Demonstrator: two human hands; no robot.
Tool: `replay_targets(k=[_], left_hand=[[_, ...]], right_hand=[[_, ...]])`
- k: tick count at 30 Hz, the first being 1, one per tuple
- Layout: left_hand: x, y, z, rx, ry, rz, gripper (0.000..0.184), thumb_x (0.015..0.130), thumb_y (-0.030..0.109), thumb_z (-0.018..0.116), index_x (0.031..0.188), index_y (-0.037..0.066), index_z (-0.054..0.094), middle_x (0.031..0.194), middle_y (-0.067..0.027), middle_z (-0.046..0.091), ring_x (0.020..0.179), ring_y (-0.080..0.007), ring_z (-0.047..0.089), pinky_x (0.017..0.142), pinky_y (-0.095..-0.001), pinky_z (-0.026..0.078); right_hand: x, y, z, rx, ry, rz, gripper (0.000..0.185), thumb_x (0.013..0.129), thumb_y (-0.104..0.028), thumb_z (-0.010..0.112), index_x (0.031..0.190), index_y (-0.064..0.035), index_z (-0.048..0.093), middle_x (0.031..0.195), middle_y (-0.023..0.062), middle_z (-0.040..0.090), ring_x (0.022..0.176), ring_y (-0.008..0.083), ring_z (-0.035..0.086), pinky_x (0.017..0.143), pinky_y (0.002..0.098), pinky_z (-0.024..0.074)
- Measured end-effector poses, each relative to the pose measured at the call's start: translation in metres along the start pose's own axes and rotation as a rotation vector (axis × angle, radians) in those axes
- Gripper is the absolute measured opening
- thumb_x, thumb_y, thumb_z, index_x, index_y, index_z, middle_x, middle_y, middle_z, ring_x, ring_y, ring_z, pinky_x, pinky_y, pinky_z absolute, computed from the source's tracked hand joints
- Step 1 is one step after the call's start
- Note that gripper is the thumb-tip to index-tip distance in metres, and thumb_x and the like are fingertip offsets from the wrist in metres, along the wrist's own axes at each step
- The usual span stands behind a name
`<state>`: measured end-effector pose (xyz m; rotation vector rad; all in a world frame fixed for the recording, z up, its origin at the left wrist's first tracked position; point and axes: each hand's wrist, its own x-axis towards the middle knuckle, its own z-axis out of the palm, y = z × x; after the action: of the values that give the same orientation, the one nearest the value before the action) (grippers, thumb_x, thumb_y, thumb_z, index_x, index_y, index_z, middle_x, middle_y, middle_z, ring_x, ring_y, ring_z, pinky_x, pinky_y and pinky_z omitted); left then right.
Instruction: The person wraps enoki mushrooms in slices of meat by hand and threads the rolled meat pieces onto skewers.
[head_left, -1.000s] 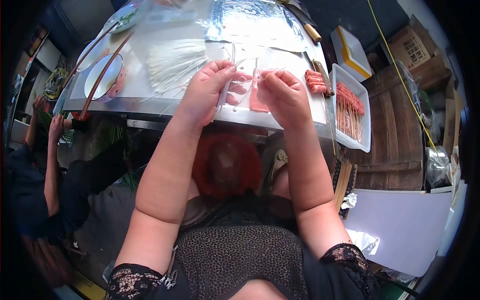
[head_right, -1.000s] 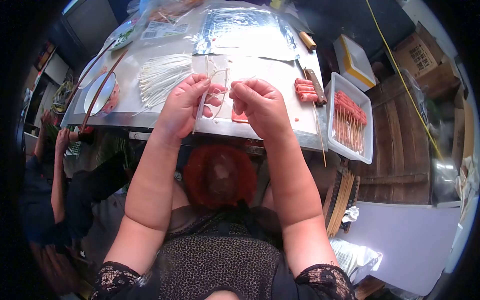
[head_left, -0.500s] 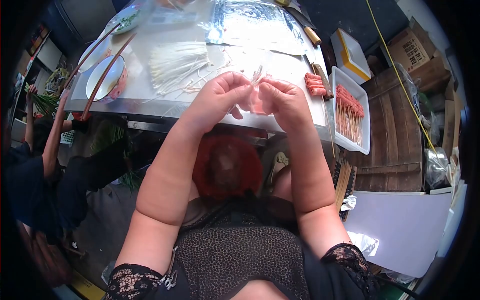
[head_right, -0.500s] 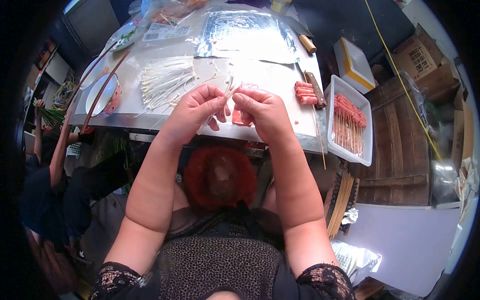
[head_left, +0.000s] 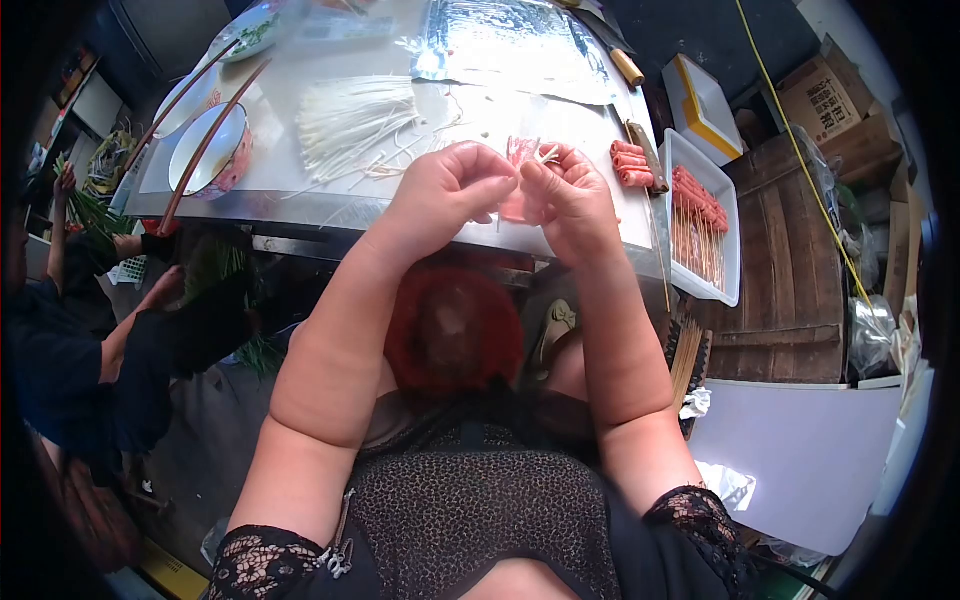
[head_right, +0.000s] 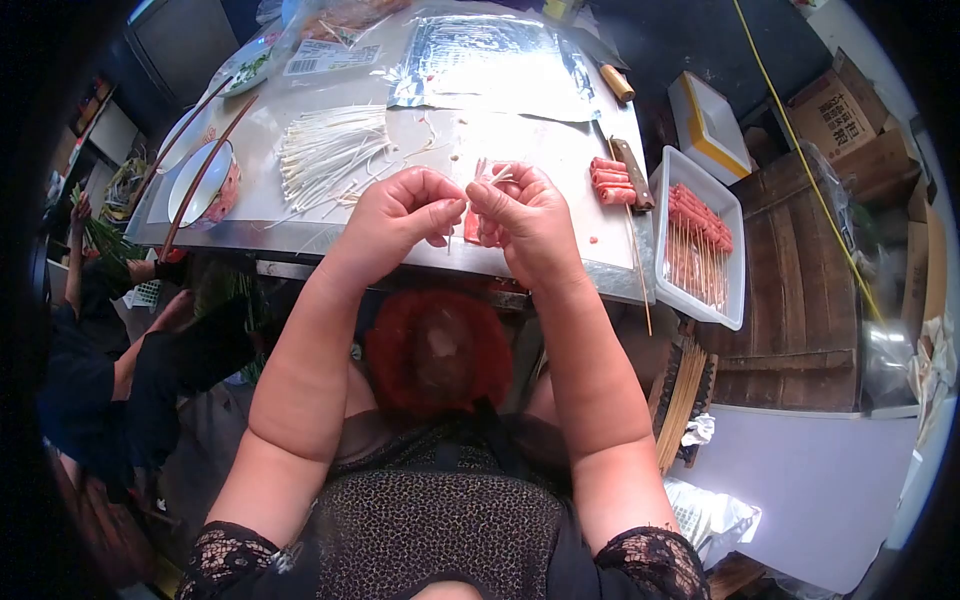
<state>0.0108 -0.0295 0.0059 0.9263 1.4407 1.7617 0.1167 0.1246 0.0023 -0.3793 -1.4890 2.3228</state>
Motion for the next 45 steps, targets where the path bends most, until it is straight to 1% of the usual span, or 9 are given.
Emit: replay_targets(k=[5, 12, 14, 20, 26, 29, 36, 38, 45], left_hand=[[-0.001, -0.004, 0.002, 0.157, 0.057, 0.112, 0.014, 0.093, 0.014, 0.068, 0.1, 0.002, 0.066, 0.084, 0.0001, 0.065, 0.071, -0.0049, 0.059, 0.064, -0.0209, 0.05], [-0.002, -0.003, 0.003, 0.228, 0.092, 0.151, 0.01, 0.093, 0.011, 0.069, 0.097, 0.002, 0.067, 0.084, 0.0006, 0.066, 0.072, -0.0056, 0.059, 0.065, -0.0217, 0.05], [-0.004, -0.001, 0.006, 0.388, 0.183, 0.278, 0.006, 0.091, 0.006, 0.069, 0.094, 0.001, 0.067, 0.086, -0.0009, 0.067, 0.076, -0.0075, 0.061, 0.067, -0.0238, 0.051], [-0.001, -0.002, 0.006, 0.61, 0.212, 0.639, 0.01, 0.082, -0.005, 0.07, 0.088, 0.003, 0.068, 0.089, -0.0074, 0.067, 0.078, -0.0156, 0.065, 0.069, -0.0267, 0.052], [-0.002, -0.001, 0.006, 0.649, 0.165, 0.657, 0.013, 0.079, -0.006, 0.069, 0.086, 0.005, 0.068, 0.085, -0.0074, 0.067, 0.077, -0.0194, 0.065, 0.069, -0.0291, 0.052], [-0.004, -0.002, 0.003, 0.722, 0.054, 0.635, 0.013, 0.077, -0.005, 0.069, 0.083, 0.006, 0.067, 0.085, -0.0067, 0.067, 0.078, -0.023, 0.065, 0.07, -0.0314, 0.053], [-0.013, 0.001, 0.007, 0.96, 0.064, 0.718, 0.012, 0.073, 0.0, 0.069, 0.078, 0.01, 0.064, 0.082, -0.0043, 0.064, 0.078, -0.0257, 0.064, 0.069, -0.035, 0.053], [-0.016, 0.004, 0.007, 1.132, 0.014, 0.732, 0.011, 0.072, 0.004, 0.067, 0.078, 0.012, 0.063, 0.081, -0.0025, 0.061, 0.078, -0.0228, 0.063, 0.068, -0.0344, 0.052], [-0.027, 0.01, 0.01, 1.285, -0.055, 0.83, 0.005, 0.075, 0.012, 0.063, 0.078, 0.013, 0.061, 0.084, 0.0004, 0.06, 0.081, -0.0192, 0.062, 0.067, -0.0331, 0.052]], right_hand=[[-0.003, -0.004, 0.006, 0.101, -0.062, 0.005, 0.051, 0.089, -0.012, 0.073, 0.132, 0.0042, 0.051, 0.077, 0.0013, 0.061, 0.061, 0.0083, 0.056, 0.055, 0.0219, 0.0442], [-0.01, -0.005, 0.006, -0.035, -0.058, -0.013, 0.036, 0.092, -0.013, 0.07, 0.122, 0.0064, 0.06, 0.078, 0.0028, 0.062, 0.062, 0.0089, 0.056, 0.057, 0.022, 0.0446], [-0.011, -0.004, 0.006, -0.051, -0.053, -0.032, 0.032, 0.093, -0.013, 0.069, 0.118, 0.0062, 0.063, 0.078, 0.003, 0.062, 0.062, 0.009, 0.055, 0.056, 0.0223, 0.0447], [-0.01, -0.001, 0.005, 0.048, 0.003, -0.058, 0.025, 0.095, -0.015, 0.066, 0.111, 0.0051, 0.068, 0.078, 0.0038, 0.063, 0.063, 0.0092, 0.055, 0.056, 0.023, 0.0451], [-0.013, -0.008, -0.002, -0.05, 0.012, -0.001, 0.029, 0.095, -0.017, 0.067, 0.113, 0.006, 0.067, 0.079, 0.0041, 0.064, 0.063, 0.0089, 0.054, 0.056, 0.0233, 0.045], [-0.014, -0.011, -0.007, -0.072, -0.037, -0.003, 0.031, 0.094, -0.017, 0.069, 0.113, 0.0069, 0.067, 0.078, 0.004, 0.063, 0.063, 0.009, 0.054, 0.056, 0.0231, 0.0449], [-0.015, -0.009, -0.013, -0.133, 0.006, 0.061, 0.027, 0.093, -0.018, 0.07, 0.104, 0.0059, 0.069, 0.074, 0.0035, 0.062, 0.059, 0.0086, 0.052, 0.053, 0.0224, 0.0427], [-0.015, -0.008, -0.014, -0.107, 0.008, 0.075, 0.025, 0.093, -0.018, 0.07, 0.102, 0.0054, 0.069, 0.073, 0.0033, 0.061, 0.058, 0.0083, 0.052, 0.052, 0.0222, 0.042], [-0.018, -0.011, -0.016, -0.106, -0.064, 0.153, 0.022, 0.092, -0.017, 0.071, 0.1, 0.0038, 0.07, 0.071, 0.0016, 0.06, 0.056, 0.007, 0.049, 0.049, 0.0205, 0.0376]])
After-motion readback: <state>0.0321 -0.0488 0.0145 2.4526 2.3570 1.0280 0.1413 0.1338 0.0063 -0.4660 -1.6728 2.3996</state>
